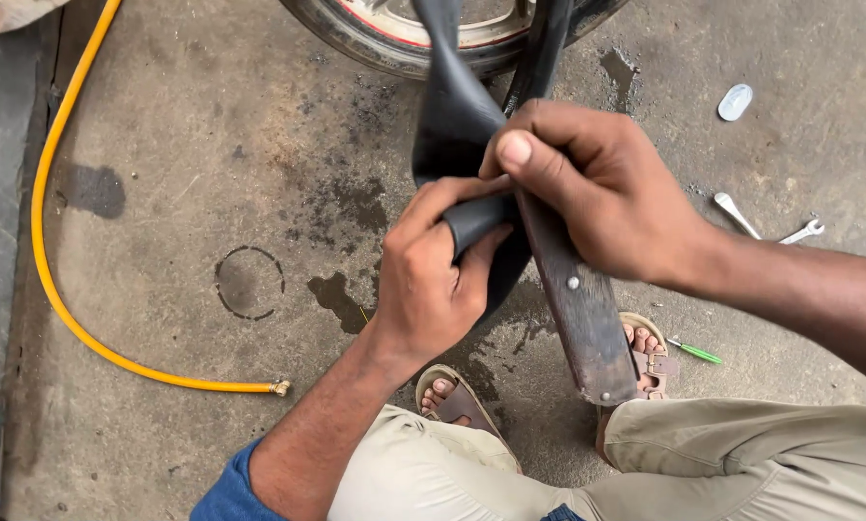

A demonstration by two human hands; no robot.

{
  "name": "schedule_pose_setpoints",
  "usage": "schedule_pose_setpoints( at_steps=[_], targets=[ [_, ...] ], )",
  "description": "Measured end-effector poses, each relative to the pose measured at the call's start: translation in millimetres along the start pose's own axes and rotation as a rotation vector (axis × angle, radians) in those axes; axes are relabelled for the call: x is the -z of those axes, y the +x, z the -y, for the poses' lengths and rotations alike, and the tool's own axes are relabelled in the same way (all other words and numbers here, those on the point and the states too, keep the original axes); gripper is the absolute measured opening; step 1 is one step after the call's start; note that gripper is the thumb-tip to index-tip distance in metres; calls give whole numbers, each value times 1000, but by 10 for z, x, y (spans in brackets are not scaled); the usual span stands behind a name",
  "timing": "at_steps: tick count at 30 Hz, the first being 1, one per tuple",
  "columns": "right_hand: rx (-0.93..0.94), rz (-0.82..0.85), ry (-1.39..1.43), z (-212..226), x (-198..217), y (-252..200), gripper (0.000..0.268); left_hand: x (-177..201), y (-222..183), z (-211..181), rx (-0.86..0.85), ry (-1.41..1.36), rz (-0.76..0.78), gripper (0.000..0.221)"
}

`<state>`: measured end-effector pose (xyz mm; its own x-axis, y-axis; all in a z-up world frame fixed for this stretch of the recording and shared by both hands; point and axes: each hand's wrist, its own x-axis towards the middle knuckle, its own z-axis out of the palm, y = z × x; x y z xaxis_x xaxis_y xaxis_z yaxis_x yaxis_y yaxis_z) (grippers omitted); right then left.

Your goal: Roughening the surface of a puncture on a tire inner tube using a metal scraper tool.

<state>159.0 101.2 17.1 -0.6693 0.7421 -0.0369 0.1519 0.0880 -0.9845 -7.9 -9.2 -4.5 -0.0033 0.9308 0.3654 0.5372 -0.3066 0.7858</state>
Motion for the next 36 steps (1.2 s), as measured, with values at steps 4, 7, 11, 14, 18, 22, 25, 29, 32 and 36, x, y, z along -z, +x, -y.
schedule_pose_setpoints(
  at_steps=[4,7,11,14,18,22,25,29,32,36],
  targets=[
    [114,41,-287,109,-19,51,31,-35,22,45,-12,80,10,16],
    [270,3,-410,115,-15,168,32,-42,69,65,-52,78,-16,13],
    [84,-172,-311,306,21,324,38,18,115,64,-82,74,15,11],
    [216,-78,-298,265,5,173,40,15,95,150,-111,-13,-9,14],
    [295,29,-334,39,62,329,47,-24,108,110,-102,11,-13,10],
    [138,-93,-249,154,120,356,47,-29,87,193,-54,-68,24,6],
    [-113,9,-393,214,91,406,43,-72,99,188,-47,-71,11,5],
    [265,-256,-322,214,198,479,41,-53,111,121,-14,-78,29,14],
    [507,154,-302,246,131,327,37,-170,-13,297,-61,-70,-1,11],
    [-33,38,-556,355,144,497,30,-74,100,70,-52,-124,-24,11]
  ],
)
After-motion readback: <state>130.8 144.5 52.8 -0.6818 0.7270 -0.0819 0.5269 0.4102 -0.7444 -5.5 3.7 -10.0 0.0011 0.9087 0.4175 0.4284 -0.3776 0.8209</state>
